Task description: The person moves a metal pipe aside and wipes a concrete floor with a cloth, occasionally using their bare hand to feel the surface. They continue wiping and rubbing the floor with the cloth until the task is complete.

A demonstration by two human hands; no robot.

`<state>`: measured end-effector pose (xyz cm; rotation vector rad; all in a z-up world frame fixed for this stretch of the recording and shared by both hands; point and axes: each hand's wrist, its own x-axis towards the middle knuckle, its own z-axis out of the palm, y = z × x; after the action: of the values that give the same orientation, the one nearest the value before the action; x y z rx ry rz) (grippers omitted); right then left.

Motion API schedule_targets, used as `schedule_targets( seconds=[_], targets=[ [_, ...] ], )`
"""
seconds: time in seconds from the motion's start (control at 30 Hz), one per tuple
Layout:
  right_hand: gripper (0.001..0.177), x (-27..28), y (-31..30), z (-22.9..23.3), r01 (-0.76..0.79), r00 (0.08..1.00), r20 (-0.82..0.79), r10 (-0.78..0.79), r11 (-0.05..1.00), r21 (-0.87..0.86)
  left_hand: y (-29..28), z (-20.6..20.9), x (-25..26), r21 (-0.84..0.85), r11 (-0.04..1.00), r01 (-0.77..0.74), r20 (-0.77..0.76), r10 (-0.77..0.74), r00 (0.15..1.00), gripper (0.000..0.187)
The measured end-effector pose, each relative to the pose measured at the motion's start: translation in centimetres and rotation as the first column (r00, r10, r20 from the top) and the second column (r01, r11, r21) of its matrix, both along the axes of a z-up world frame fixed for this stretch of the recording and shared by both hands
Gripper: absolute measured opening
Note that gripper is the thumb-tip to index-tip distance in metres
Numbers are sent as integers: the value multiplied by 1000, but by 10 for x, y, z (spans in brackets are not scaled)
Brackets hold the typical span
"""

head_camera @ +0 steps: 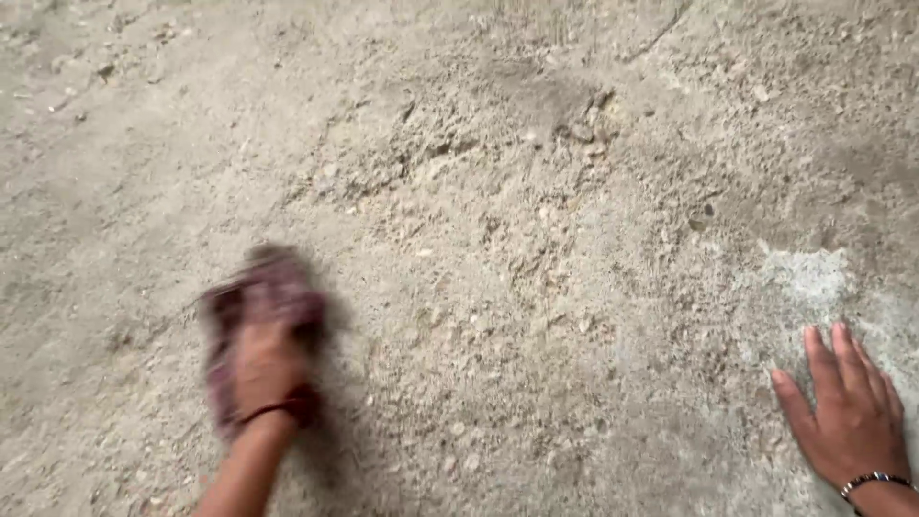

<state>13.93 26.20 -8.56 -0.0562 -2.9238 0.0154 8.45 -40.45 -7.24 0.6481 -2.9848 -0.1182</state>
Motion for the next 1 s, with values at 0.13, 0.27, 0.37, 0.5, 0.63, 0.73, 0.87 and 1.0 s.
schedule_targets(
  seconds=[0.13,0.27,0.37,0.5,0.63,0.73,0.87,1.0],
  targets=[
    [78,2,2,-7,14,1000,13,-15,998,67,30,2,-14,-46,950,309,-168,-312,935,56],
    [85,-8,2,-13,66,994,87,-72,996,64,-6,7,-13,-47,944,328,-142,-331,933,64],
    [92,-9,-13,-7,111,979,163,-121,991,69,-41,9,12,-150,968,202,-99,-218,971,74],
    [93,-13,-33,-8,121,981,151,-125,992,36,-70,6,35,-62,970,-236,74,240,968,36],
    [91,-17,-53,-6,109,986,123,-108,994,0,-28,-5,19,-73,994,-86,102,94,990,61],
    [88,-20,-63,2,8,996,92,-4,999,-38,43,-7,9,-46,948,316,-235,-318,919,82],
    [84,-20,-73,14,-58,991,116,67,995,-78,112,-10,-3,-89,820,565,-210,-570,794,88],
    [83,-20,-78,21,-44,991,121,54,996,-80,79,6,-23,418,793,443,-108,-441,891,88]
  ],
)
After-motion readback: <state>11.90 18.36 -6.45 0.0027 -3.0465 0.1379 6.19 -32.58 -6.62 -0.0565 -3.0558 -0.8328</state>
